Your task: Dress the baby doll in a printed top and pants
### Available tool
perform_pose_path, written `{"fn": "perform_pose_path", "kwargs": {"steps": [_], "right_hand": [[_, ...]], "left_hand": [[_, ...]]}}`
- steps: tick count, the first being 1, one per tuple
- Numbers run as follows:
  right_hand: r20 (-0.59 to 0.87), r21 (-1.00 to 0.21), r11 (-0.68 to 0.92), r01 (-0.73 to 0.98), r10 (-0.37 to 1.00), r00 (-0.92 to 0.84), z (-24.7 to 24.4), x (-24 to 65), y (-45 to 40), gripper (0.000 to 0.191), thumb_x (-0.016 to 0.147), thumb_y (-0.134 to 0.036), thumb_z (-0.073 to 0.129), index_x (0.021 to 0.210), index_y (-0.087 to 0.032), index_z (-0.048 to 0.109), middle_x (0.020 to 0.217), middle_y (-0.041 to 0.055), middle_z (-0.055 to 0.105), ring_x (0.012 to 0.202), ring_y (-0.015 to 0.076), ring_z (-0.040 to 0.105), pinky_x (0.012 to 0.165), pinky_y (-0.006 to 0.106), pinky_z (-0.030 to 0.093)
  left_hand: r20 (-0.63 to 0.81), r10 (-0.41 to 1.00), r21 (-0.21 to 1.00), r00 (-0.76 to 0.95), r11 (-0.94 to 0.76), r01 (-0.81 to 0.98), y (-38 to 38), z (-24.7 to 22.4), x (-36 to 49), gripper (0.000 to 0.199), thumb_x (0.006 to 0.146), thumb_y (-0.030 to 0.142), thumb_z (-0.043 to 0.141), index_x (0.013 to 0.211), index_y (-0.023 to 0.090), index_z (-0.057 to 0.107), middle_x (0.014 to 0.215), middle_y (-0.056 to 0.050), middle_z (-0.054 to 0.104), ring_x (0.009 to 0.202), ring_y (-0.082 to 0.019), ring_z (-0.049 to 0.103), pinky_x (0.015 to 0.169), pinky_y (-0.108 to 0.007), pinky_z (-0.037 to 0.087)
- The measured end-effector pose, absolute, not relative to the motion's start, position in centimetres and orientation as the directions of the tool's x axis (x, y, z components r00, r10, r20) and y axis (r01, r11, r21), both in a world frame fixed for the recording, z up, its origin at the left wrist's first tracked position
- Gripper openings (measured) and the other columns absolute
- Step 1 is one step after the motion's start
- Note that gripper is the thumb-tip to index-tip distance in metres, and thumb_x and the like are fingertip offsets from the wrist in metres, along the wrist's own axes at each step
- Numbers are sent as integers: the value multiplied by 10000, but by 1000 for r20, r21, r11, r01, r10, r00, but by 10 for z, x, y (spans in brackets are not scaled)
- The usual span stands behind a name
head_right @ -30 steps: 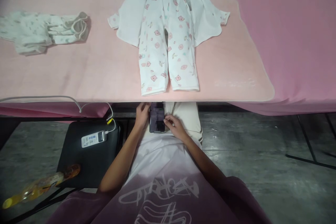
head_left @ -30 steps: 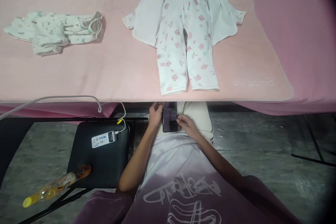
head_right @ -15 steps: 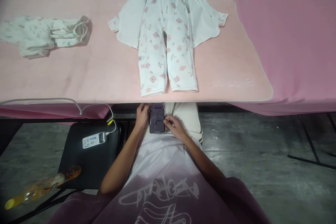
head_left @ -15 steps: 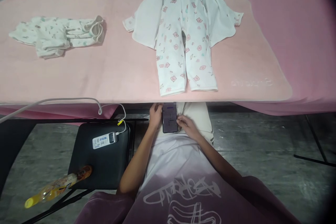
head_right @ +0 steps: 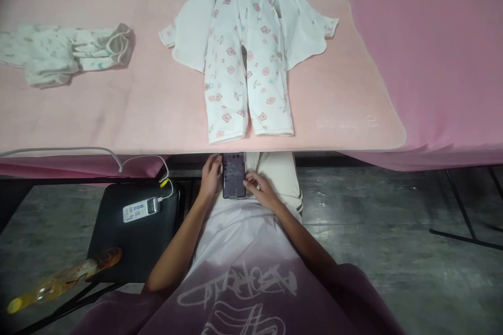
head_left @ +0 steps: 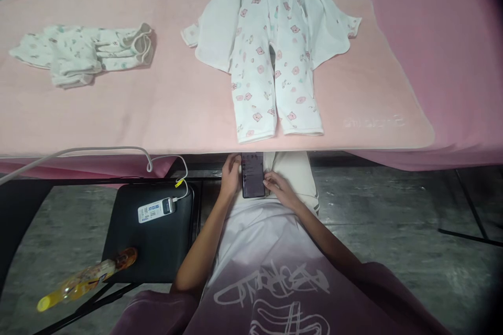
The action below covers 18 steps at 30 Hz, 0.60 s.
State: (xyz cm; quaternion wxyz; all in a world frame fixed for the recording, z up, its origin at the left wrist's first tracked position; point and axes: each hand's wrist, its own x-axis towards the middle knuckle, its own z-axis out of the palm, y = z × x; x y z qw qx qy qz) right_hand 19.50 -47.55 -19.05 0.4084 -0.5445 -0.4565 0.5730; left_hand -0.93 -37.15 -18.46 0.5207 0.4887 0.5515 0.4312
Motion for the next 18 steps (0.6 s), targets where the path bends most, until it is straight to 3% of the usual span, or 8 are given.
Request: {"fn": "perform_pose_path", "kwargs": {"steps": [5,14,18], "right_hand": [[-197,-980,-197,13,974,-110,-193,194,-478,367,979,-561,764,1121,-251,631,998,19,674,917,197,643,846,334,520],[-154,-987,-147,57,978,-141,-187,195,-478,371,949,-480,797,1161,-243,605,1003,16,649,884,187,620,830,335,529],[-179,-984,-174,50,976,-125,-190,196,-478,310,987,-497,736,1131,-243,631,1038,28,673,954,202,641,907,352,519]], "left_hand": [[-146,987,987,72,141,78,-396,-173,-21,550,1013,597,742,1420,227,744,1483,-121,745,1368,-273,693,1242,-422,488],[-145,983,983,110,130,134,-425,-170,-34,525,1046,582,714,1429,230,777,1534,-133,730,1451,-305,661,1293,-485,456],[-139,983,983,117,122,140,-430,-170,-35,524,1041,571,727,1443,238,778,1576,-130,704,1508,-308,623,1334,-494,414]]}}
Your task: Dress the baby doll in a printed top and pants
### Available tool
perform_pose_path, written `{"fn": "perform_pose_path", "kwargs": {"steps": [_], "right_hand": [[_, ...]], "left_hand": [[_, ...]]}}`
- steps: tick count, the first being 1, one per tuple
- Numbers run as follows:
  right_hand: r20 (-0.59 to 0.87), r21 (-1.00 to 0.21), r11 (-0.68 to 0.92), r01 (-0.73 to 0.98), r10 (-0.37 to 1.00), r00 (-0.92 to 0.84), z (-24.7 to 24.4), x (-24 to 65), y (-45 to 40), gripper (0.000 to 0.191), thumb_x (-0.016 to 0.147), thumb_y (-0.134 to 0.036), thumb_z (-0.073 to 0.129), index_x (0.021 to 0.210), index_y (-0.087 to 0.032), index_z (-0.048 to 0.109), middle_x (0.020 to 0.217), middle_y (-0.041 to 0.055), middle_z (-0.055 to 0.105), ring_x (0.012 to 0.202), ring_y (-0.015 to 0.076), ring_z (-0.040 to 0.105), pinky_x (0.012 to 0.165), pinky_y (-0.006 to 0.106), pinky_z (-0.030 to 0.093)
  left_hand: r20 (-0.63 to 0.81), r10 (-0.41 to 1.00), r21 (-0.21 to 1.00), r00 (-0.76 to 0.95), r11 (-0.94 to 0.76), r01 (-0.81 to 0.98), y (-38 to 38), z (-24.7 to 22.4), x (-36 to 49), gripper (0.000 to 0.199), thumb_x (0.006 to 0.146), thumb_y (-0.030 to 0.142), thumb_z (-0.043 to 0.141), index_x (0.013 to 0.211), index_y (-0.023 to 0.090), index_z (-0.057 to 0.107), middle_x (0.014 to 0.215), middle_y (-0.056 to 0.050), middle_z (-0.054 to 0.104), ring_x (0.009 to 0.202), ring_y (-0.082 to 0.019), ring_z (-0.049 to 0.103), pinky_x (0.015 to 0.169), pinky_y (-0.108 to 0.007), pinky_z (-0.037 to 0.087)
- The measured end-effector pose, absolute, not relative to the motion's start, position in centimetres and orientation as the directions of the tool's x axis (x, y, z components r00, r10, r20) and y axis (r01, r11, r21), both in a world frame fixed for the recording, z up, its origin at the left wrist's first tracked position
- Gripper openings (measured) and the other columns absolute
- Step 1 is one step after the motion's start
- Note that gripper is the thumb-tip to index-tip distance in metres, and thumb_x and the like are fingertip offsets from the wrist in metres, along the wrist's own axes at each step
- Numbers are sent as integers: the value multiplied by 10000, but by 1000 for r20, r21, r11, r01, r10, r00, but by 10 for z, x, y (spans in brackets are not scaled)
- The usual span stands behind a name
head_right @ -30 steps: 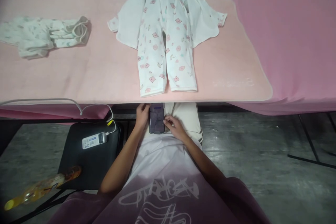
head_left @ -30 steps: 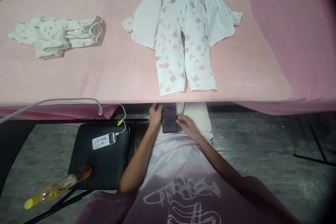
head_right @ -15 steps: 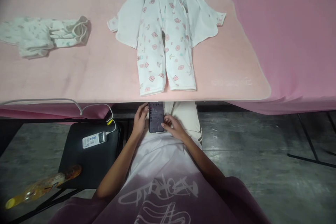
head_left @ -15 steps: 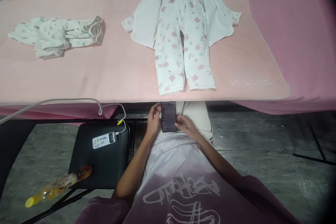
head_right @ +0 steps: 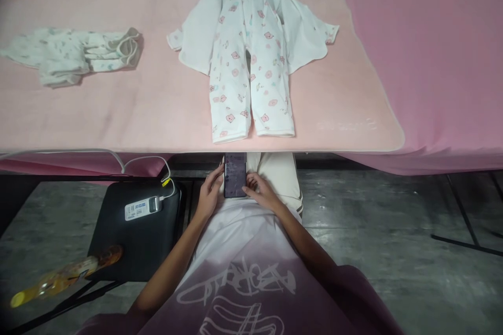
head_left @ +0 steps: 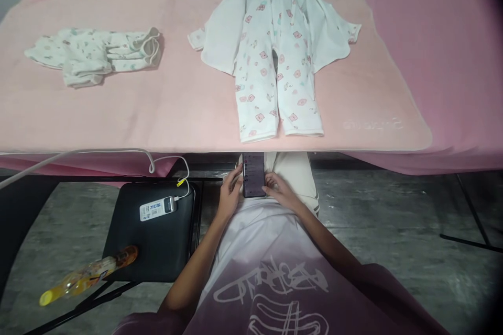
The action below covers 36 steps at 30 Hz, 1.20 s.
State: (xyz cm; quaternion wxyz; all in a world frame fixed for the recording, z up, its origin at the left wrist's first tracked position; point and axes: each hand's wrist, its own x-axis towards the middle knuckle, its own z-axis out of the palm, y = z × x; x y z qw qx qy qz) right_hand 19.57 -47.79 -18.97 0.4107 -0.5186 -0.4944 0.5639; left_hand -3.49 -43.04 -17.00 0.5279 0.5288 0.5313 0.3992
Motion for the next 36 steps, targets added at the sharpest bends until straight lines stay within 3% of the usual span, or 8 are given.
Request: {"fn": "perform_pose_path", "kwargs": {"steps": [8,13,16,19,23,26,30,36], "right_hand": [[-288,-956,-292,-19,950,-121,-196,193,-476,418,1019,-651,659,1142,-253,616,1069,40,734,1037,227,693,964,372,515],[-236,-960,-261,-104,950,-204,-184,178,-470,481,1024,-729,641,1113,-266,548,1005,14,714,946,196,681,916,349,530],[-194,-969,-225,-105,950,-244,-172,162,-464,455,1052,-711,613,1134,-271,531,965,-2,691,889,181,657,873,336,522],[-156,-986,-164,-9,953,-260,-160,147,-457,434,1064,-682,606,1160,-261,566,989,14,721,883,183,652,849,335,505],[-130,-991,-119,55,947,-294,-147,137,-453,419,1093,-646,583,1183,-246,671,1087,54,778,1023,210,717,909,347,524],[-134,-990,-139,-1,956,-260,-147,139,-455,463,1104,-676,552,1144,-244,712,1062,53,785,1020,209,731,922,349,542],[-149,-989,-150,7,973,-174,-158,152,-462,530,1086,-740,539,1077,-242,718,1015,51,782,927,197,708,887,347,552],[-197,-980,-194,47,977,-86,-174,172,-477,584,1052,-792,547,1039,-236,723,918,49,761,832,199,674,786,334,523]], "left_hand": [[-229,972,973,43,227,49,-421,-168,-27,559,962,660,778,1303,222,838,1445,-121,775,1424,-307,666,1305,-450,424],[-255,965,967,55,255,-5,-423,-162,-20,589,993,760,680,1116,208,844,1200,-91,798,1204,-267,693,1145,-372,502],[-343,937,917,64,348,-196,-430,-158,-31,585,984,771,690,1167,228,809,1194,-66,795,1127,-239,705,1023,-336,547],[-436,897,818,80,432,-380,-436,-151,-51,536,967,693,764,1218,220,786,1187,-56,802,1069,-219,728,920,-301,571],[-464,884,792,47,439,-424,-443,-136,-71,447,942,551,843,1247,241,741,1197,-25,805,1032,-193,762,844,-265,584],[-473,880,800,47,451,-397,-449,-129,-74,481,971,602,791,1299,273,666,1249,-34,807,1041,-217,803,883,-321,630],[-472,881,819,23,448,-359,-452,-129,-71,511,984,642,752,1319,293,587,1285,-70,813,1098,-300,840,977,-478,673],[-450,890,799,71,437,-413,-453,-135,-74,540,994,623,743,1384,292,568,1422,-105,772,1257,-340,805,1101,-579,638]]}}
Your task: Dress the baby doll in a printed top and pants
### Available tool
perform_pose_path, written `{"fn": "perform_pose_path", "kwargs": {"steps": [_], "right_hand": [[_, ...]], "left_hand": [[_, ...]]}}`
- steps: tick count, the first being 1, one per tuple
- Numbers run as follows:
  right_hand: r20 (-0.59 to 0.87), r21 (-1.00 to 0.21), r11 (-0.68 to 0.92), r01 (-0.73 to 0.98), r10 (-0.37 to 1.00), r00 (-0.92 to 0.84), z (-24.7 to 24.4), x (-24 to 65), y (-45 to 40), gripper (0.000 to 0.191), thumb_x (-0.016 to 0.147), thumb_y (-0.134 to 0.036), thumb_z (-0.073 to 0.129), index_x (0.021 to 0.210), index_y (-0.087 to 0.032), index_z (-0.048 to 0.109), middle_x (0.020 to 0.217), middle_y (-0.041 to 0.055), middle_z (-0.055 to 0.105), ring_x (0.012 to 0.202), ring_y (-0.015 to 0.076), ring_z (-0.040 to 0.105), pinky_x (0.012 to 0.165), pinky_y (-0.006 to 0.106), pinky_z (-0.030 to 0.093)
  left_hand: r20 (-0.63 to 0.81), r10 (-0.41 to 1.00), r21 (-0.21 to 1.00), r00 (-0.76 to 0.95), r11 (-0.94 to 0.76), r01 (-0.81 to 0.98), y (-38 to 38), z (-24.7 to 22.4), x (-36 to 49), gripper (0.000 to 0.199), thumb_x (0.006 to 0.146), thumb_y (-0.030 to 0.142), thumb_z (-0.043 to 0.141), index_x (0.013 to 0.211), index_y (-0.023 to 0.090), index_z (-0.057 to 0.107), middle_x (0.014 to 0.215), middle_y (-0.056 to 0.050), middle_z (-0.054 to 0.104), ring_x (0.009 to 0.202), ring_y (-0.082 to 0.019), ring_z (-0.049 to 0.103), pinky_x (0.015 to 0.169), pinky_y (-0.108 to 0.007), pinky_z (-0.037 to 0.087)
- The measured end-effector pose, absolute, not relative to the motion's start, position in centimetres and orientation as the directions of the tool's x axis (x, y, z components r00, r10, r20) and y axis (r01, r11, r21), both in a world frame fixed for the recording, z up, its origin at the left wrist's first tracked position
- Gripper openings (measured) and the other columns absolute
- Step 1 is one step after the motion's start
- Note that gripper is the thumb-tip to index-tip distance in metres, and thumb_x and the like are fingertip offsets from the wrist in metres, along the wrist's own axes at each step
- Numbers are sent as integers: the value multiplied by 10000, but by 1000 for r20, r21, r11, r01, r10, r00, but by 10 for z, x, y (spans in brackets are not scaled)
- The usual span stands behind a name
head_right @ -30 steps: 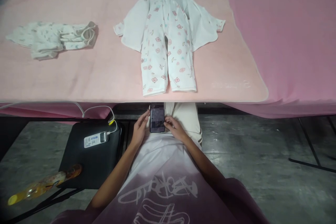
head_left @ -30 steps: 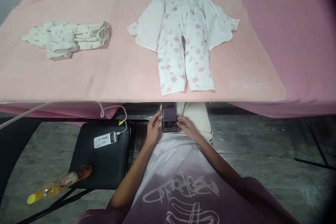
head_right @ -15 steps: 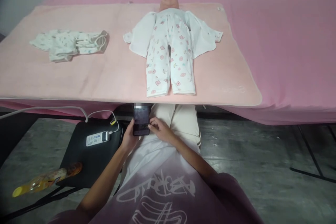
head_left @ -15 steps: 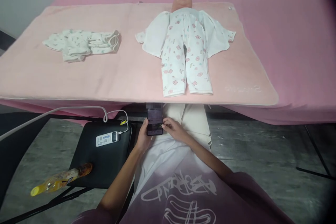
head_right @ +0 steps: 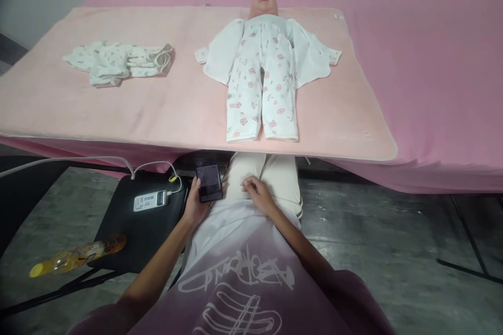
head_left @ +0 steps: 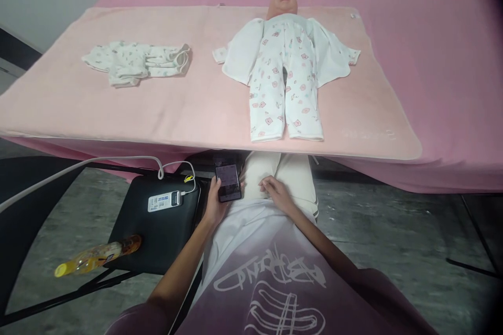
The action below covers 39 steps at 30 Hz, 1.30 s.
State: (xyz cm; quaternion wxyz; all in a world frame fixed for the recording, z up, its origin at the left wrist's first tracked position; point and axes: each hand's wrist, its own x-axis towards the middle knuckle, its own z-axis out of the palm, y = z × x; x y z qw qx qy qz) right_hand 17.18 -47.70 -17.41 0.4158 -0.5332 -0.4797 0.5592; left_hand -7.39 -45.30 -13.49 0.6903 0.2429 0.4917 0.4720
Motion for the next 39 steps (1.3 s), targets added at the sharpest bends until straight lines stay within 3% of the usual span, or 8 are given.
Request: {"fn": "perform_pose_path", "kwargs": {"steps": [3,7,14,22,25,30,35,39], "right_hand": [[-192,-980,-190,53,980,-47,-175,174,-479,528,1055,-750,581,1051,-237,708,959,55,767,895,215,707,826,343,534],[-158,-987,-156,38,986,-47,-174,171,-474,499,1055,-726,598,1080,-237,693,998,62,770,968,233,735,918,372,546],[-158,-987,-159,-30,987,-36,-170,168,-468,482,1054,-724,594,1097,-252,685,1021,68,751,990,233,718,927,376,585],[-142,-971,-144,-191,990,-25,-162,154,-437,565,969,-588,731,1428,-283,602,1407,94,705,1294,255,679,1095,400,581],[-158,-960,-169,-223,985,-65,-162,145,-429,553,953,-552,772,1400,-284,588,1354,57,732,1249,233,696,1139,387,557],[-206,-967,-205,-153,978,-10,-165,137,-426,521,919,-534,816,1318,-274,604,1219,36,763,1151,223,714,1059,363,592],[-231,-966,-224,-127,972,47,-165,136,-426,465,929,-555,789,1256,-272,618,1188,37,777,1113,226,727,1014,365,614],[-217,-966,-209,-149,976,35,-161,139,-423,450,951,-574,763,1261,-275,634,1264,44,778,1179,236,728,1091,380,594]], "left_hand": [[-419,887,775,196,461,-432,-457,-136,-76,596,973,534,800,1471,312,559,1507,-123,735,1362,-362,754,1176,-629,582],[-356,880,830,313,452,-328,-464,-142,-74,912,847,347,955,1624,326,479,1521,-161,730,1443,-364,705,1291,-632,475],[-322,888,871,329,414,-266,-467,-149,-63,1138,785,384,1011,1719,322,363,1505,-182,732,1421,-355,717,1297,-607,477],[-278,883,892,379,384,-239,-458,-162,-44,1090,726,376,1040,1662,345,483,1552,-138,686,1440,-364,687,1282,-593,500],[-282,886,900,368,377,-219,-455,-171,-37,1089,723,372,1037,1670,345,499,1619,-125,634,1506,-357,627,1302,-560,489],[-268,883,915,386,358,-185,-454,-176,-33,1093,784,361,1001,1721,353,439,1673,-119,588,1543,-336,591,1315,-534,485],[-252,891,930,377,331,-160,-455,-176,-33,1088,802,381,990,1733,343,427,1716,-120,550,1591,-341,548,1332,-532,466],[-262,889,929,375,337,-152,-455,-175,-32,1067,810,379,984,1726,348,437,1705,-113,561,1593,-339,547,1336,-529,462]]}}
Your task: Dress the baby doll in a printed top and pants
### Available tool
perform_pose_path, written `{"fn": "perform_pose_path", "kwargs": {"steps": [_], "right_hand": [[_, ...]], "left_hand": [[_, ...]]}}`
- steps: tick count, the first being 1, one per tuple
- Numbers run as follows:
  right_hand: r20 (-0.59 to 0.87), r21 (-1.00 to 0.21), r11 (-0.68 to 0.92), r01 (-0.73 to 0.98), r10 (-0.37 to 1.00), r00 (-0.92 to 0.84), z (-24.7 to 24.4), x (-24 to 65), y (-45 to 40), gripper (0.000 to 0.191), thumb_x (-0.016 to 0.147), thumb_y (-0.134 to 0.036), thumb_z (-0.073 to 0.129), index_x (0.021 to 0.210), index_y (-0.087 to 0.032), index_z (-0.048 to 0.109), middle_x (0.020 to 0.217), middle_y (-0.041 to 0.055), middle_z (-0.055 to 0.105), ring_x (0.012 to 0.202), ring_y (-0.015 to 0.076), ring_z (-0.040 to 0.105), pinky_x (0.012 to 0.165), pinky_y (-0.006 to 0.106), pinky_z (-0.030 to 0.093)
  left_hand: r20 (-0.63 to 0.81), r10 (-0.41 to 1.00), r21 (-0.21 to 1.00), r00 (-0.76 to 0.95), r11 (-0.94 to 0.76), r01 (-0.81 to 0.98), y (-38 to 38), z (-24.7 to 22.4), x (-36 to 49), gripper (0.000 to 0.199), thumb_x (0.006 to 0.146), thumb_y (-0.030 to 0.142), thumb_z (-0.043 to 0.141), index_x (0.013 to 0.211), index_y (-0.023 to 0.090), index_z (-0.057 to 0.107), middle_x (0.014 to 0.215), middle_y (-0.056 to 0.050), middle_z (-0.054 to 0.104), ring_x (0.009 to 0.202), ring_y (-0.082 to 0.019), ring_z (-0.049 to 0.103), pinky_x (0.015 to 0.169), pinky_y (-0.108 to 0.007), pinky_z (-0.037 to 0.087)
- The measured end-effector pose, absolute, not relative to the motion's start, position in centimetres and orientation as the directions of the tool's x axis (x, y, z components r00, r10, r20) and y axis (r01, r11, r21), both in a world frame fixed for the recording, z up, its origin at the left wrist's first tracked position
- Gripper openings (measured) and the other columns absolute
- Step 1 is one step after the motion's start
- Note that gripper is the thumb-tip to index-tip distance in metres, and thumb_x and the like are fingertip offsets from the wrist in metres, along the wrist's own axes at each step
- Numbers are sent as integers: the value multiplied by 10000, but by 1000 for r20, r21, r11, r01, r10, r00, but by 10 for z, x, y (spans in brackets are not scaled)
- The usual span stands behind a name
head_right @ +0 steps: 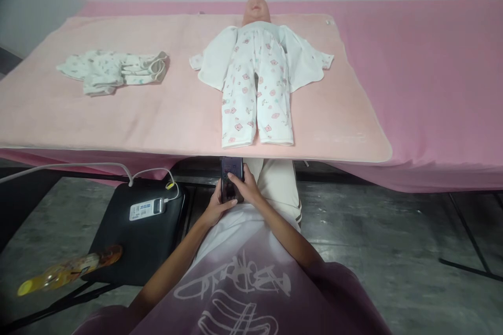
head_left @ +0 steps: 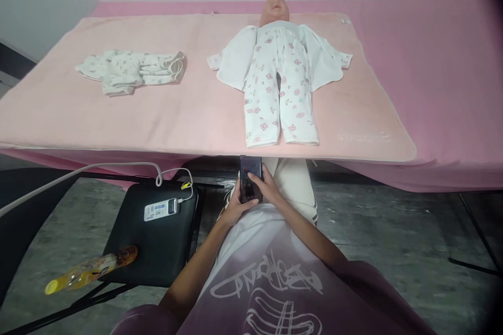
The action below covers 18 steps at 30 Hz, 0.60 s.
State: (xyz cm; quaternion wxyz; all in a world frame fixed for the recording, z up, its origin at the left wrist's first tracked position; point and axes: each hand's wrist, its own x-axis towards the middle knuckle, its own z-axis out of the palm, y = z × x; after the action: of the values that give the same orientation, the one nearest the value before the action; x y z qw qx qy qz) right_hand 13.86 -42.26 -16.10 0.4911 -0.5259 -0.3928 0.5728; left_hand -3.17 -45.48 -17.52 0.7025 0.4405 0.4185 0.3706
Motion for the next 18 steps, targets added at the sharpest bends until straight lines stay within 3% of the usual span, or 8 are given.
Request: {"fn": "perform_pose_path", "kwargs": {"steps": [3,8,18], "right_hand": [[-172,-970,-158,-184,983,59,-157,140,-415,440,964,-555,748,1284,-271,644,1339,52,768,1242,240,721,1153,385,564],[-191,-974,-176,-143,977,98,-155,136,-403,532,908,-565,830,1301,-259,646,1284,64,782,1145,244,752,1082,406,607],[-179,-981,-165,-106,973,145,-162,132,-401,522,905,-537,842,1297,-250,650,1242,65,803,1118,242,771,1046,400,619]], "left_hand": [[-268,891,930,366,339,-143,-455,-173,-30,1072,804,372,990,1720,344,434,1681,-113,582,1565,-332,573,1335,-527,459],[-279,897,941,342,326,-88,-454,-169,-28,1096,794,412,996,1720,288,422,1607,-145,634,1512,-351,613,1305,-561,482],[-266,907,951,326,302,-65,-453,-165,-24,1070,796,449,997,1692,273,440,1586,-149,640,1478,-354,636,1289,-571,502]]}}
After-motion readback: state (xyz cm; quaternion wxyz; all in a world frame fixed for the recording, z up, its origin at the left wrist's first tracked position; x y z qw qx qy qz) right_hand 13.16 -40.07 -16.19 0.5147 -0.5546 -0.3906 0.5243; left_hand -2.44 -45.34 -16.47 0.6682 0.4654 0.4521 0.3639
